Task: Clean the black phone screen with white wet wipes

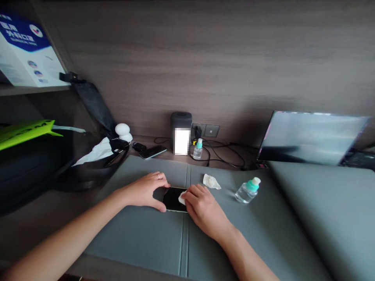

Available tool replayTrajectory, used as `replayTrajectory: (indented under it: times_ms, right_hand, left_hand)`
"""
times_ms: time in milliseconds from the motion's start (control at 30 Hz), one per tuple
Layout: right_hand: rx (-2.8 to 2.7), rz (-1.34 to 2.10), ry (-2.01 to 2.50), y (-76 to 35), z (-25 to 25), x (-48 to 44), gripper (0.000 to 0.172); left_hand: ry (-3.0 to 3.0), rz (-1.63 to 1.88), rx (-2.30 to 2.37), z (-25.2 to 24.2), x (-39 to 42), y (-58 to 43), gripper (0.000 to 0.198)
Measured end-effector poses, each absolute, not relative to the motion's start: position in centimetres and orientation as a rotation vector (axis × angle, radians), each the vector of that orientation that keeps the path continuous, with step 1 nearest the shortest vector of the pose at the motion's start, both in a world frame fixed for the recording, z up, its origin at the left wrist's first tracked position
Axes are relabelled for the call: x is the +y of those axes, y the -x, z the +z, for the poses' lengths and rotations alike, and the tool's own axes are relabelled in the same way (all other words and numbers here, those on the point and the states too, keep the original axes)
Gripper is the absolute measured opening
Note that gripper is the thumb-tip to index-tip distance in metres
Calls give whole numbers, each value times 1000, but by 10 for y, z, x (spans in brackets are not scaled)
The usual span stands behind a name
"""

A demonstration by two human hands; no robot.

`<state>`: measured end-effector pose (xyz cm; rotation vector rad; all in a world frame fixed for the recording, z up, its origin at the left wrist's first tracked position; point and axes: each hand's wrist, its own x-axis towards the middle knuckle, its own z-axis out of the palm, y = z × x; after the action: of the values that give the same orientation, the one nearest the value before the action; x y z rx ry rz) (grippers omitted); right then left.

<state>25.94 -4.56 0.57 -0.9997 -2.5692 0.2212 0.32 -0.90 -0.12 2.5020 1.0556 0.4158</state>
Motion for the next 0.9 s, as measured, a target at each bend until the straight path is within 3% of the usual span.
replayTrajectory:
  times_ms: [900]
  right_hand:
    - [-2541,267,984,-267,2,-43,23]
  left_hand:
    - [-2496,427,1065,1,-9,-3,66]
